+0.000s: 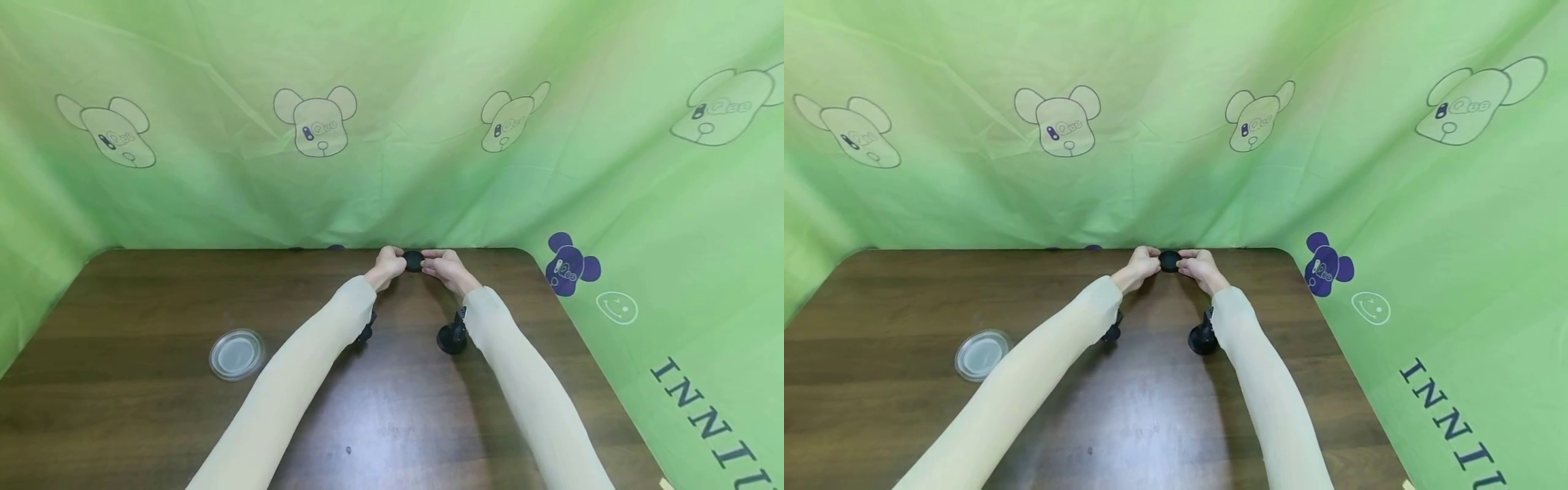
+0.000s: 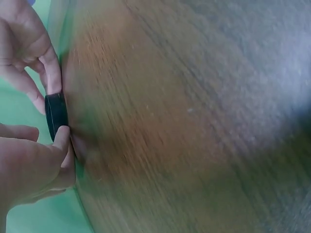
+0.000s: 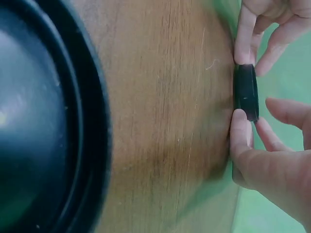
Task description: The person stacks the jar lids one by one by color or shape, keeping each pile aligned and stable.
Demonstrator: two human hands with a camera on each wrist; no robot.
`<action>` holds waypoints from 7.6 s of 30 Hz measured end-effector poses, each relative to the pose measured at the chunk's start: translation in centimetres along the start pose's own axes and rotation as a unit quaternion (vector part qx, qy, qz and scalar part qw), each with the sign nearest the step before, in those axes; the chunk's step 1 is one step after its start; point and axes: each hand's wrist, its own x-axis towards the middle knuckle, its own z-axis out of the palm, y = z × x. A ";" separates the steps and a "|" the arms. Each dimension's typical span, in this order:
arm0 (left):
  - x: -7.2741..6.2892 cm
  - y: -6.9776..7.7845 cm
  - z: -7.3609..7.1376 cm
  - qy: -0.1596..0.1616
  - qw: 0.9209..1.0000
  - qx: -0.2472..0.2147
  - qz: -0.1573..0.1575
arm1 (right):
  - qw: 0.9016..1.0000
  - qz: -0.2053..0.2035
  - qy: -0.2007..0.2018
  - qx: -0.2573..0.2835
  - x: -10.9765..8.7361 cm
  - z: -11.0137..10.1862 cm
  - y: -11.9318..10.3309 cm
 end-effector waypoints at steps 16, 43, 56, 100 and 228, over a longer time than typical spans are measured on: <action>-0.6 0.0 0.0 0.034 0.999 0.004 -0.004 | 1.000 -0.003 -0.001 0.010 -0.1 0.2 0.2; -1.6 0.4 -0.4 0.082 0.996 0.019 0.037 | 0.999 -0.034 -0.023 -0.034 -1.2 0.8 -0.5; -2.6 -0.3 -0.3 0.076 0.997 -0.012 0.023 | 0.997 -0.034 -0.037 -0.052 -1.8 1.0 0.0; -8.8 -0.1 -0.3 0.050 0.996 -0.043 0.068 | 0.952 -0.175 0.000 -0.250 -10.0 1.0 0.6; -13.7 -1.6 6.3 -0.025 0.994 0.051 0.090 | 0.948 -0.184 -0.068 -0.251 -14.8 -6.5 6.9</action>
